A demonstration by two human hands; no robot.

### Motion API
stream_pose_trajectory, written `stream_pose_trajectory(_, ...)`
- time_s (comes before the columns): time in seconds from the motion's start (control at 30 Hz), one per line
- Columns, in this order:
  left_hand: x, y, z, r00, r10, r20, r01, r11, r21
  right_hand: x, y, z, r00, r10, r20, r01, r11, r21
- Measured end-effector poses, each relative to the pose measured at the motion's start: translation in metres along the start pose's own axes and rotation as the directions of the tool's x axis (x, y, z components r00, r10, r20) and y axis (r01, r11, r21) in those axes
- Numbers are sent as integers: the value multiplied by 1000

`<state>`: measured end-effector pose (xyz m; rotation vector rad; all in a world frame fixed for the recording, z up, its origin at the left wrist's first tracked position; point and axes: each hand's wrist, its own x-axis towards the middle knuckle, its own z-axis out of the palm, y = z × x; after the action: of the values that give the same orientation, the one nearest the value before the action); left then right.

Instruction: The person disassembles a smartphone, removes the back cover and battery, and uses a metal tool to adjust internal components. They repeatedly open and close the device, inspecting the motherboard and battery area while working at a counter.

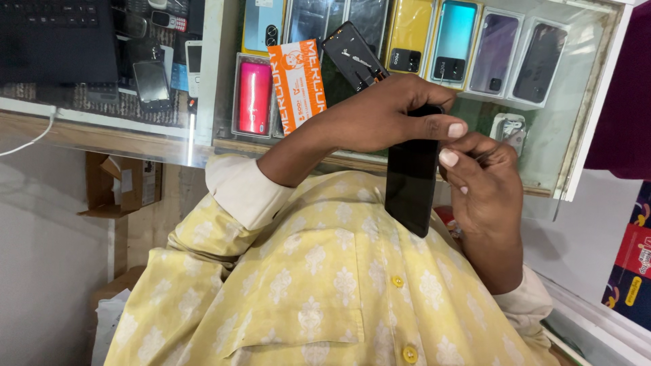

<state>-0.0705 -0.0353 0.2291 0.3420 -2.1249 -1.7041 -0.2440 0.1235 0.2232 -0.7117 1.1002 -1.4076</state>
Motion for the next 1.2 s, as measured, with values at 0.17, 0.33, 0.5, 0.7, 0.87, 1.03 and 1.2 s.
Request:
stream_pose_trajectory(0.17, 0, 2, 1, 1000, 1, 3, -1, 1000, 0, 1, -1, -2, 1000, 13, 11, -14, 1000, 7)
stream_pose_trajectory(0.33, 0, -1, 2, 1000, 23, 4, -23, 999, -48, 1, 2, -4, 1000, -2, 16, 1, 1000, 8)
stream_pose_trajectory(0.5, 1, -2, 4, 1000, 14, -5, -14, 999, -38, 0, 4, -5, 1000, 3, 18, -4, 1000, 25)
stream_pose_trajectory(0.7, 0, 0, 2, 1000, -6, -9, 5, 1000, -29, -1, 1, -1, 1000, 2, -6, -2, 1000, 4)
stream_pose_trajectory(0.87, -2, -3, 1, 999, -27, -38, 25, 998, -50, -3, 3, -1, 998, 15, -56, -16, 999, -31)
stream_pose_trajectory(1.03, -7, -11, 1, 999, -19, -49, 9, 981, -194, -2, 16, -6, 986, 116, -119, -122, 992, -42)
stream_pose_trajectory(1.2, -11, -23, 1, 991, -1, -136, -24, 984, -179, -6, 23, -10, 953, 282, 112, -292, 952, 88)
